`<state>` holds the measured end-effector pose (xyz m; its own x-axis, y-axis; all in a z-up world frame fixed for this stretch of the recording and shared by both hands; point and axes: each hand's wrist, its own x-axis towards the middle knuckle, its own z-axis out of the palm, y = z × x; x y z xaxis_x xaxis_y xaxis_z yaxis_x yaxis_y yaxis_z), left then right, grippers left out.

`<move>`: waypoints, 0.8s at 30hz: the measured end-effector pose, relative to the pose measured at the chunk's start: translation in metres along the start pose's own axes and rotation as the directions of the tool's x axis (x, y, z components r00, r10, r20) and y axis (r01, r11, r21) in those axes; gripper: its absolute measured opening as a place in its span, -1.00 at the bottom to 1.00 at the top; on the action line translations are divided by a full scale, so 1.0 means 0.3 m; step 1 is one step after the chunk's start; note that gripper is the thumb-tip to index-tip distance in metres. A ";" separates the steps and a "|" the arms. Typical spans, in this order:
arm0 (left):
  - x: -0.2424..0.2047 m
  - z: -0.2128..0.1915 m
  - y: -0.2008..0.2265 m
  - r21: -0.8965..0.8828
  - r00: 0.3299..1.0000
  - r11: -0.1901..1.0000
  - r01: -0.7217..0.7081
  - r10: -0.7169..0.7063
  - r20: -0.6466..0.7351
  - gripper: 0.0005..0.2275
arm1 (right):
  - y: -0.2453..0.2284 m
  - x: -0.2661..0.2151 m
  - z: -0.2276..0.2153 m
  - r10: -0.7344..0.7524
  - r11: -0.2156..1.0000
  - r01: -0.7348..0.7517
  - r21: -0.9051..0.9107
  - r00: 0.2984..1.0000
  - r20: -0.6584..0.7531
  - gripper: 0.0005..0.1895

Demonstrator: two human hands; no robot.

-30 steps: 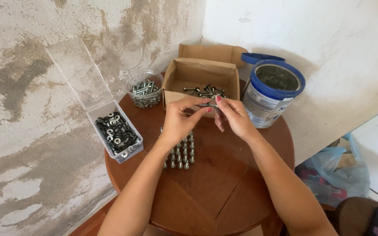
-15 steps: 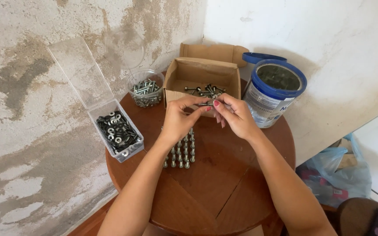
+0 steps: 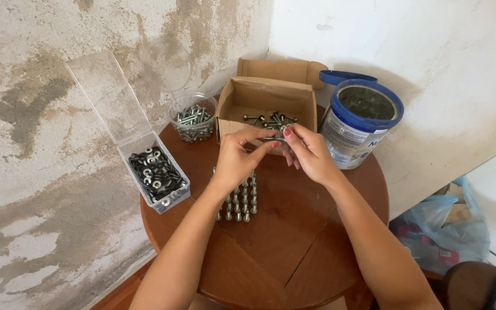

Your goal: The person is manually assembling screws by sliding washers onto them and then organizing the finished assemblies into a neat grid on the table.

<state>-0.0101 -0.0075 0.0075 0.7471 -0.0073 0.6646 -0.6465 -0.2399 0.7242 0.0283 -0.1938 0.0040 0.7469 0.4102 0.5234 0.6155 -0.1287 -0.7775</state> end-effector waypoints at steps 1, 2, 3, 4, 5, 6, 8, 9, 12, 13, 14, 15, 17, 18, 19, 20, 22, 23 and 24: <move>-0.001 0.002 -0.008 -0.001 1.000 1.000 0.001 -0.001 0.000 -0.83 | 0.006 -0.004 -0.003 0.002 1.000 -0.002 0.000 1.000 0.001 -0.61; -0.002 0.003 -0.016 -0.003 1.000 1.000 0.016 -0.016 -0.011 -0.83 | 0.012 -0.008 -0.006 -0.005 0.999 0.005 0.034 1.000 0.002 -0.74; -0.002 0.004 -0.024 -0.004 0.999 1.000 0.031 -0.031 -0.023 -0.83 | 0.018 -0.011 -0.008 -0.013 0.997 0.013 0.070 1.000 0.003 -0.82; -0.004 0.002 -0.018 -0.005 0.999 0.999 0.032 -0.032 -0.025 -0.83 | 0.019 -0.013 -0.006 -0.012 0.997 0.012 0.070 1.000 0.005 -0.82; -0.003 0.000 -0.012 -0.001 0.999 0.999 0.044 -0.044 -0.029 -0.83 | 0.020 -0.013 -0.005 -0.032 0.996 0.032 0.079 0.999 0.009 -0.84; -0.002 -0.001 -0.005 0.002 0.998 0.998 0.056 -0.056 -0.033 -0.83 | 0.020 -0.013 -0.004 -0.052 0.995 0.051 0.088 0.999 0.013 -0.84; -0.002 0.000 -0.010 0.002 0.998 0.999 0.050 -0.050 -0.032 -0.83 | 0.034 -0.011 -0.005 -0.058 0.995 0.056 0.078 0.998 0.014 -0.85; -0.003 -0.001 -0.013 0.003 0.999 0.999 0.043 -0.043 -0.030 -0.83 | 0.041 -0.012 -0.003 -0.063 0.996 0.062 0.068 0.998 0.014 -0.86; 0.004 -0.001 -0.024 -0.005 0.999 0.999 0.033 -0.033 -0.019 -0.83 | 0.064 -0.013 -0.005 -0.070 0.995 0.070 0.065 0.997 0.009 -0.86; 0.003 -0.001 -0.021 -0.004 0.999 0.999 0.031 -0.032 -0.021 -0.83 | 0.069 -0.012 -0.007 -0.073 0.995 0.072 0.065 0.997 0.010 -0.86; 0.002 -0.002 -0.019 -0.005 0.999 0.999 0.031 -0.032 -0.023 -0.82 | 0.074 -0.011 -0.009 -0.070 0.996 0.070 0.059 0.998 0.004 -0.86; -0.002 -0.001 -0.016 -0.006 0.999 0.999 0.033 -0.033 -0.025 -0.82 | 0.079 -0.012 -0.011 -0.066 0.996 0.066 0.052 0.998 -0.001 -0.86; 0.001 -0.001 -0.014 -0.009 0.999 1.000 0.026 -0.026 -0.021 -0.83 | 0.088 -0.012 -0.012 -0.052 0.997 0.052 0.061 0.999 -0.005 -0.84; 0.001 0.000 -0.013 -0.012 1.000 1.000 0.019 -0.019 -0.014 -0.83 | 0.093 -0.014 -0.013 -0.038 0.997 0.038 0.070 0.999 -0.010 -0.81; 0.001 0.001 -0.016 -0.013 1.000 1.000 0.019 -0.019 -0.016 -0.83 | 0.077 -0.012 -0.010 -0.039 0.997 0.039 0.069 0.999 -0.008 -0.81; 0.000 0.002 -0.018 -0.014 1.000 1.000 0.006 -0.007 -0.015 -0.82 | 0.060 -0.009 -0.007 -0.015 0.997 0.015 0.071 1.000 -0.001 -0.76; 0.002 0.001 -0.015 -0.014 1.000 1.000 -0.005 0.005 -0.016 -0.81 | 0.035 0.001 -0.003 0.010 0.997 -0.010 0.073 1.000 0.008 -0.70; 0.001 0.000 -0.010 -0.017 1.000 1.000 -0.010 0.010 -0.005 -0.81 | 0.027 0.007 -0.001 0.024 0.998 -0.025 0.058 1.000 0.018 -0.62; 0.000 -0.002 -0.006 -0.019 1.000 1.000 -0.016 0.016 0.006 -0.81 | 0.018 0.012 0.001 0.038 0.998 -0.039 0.043 0.999 0.028 -0.53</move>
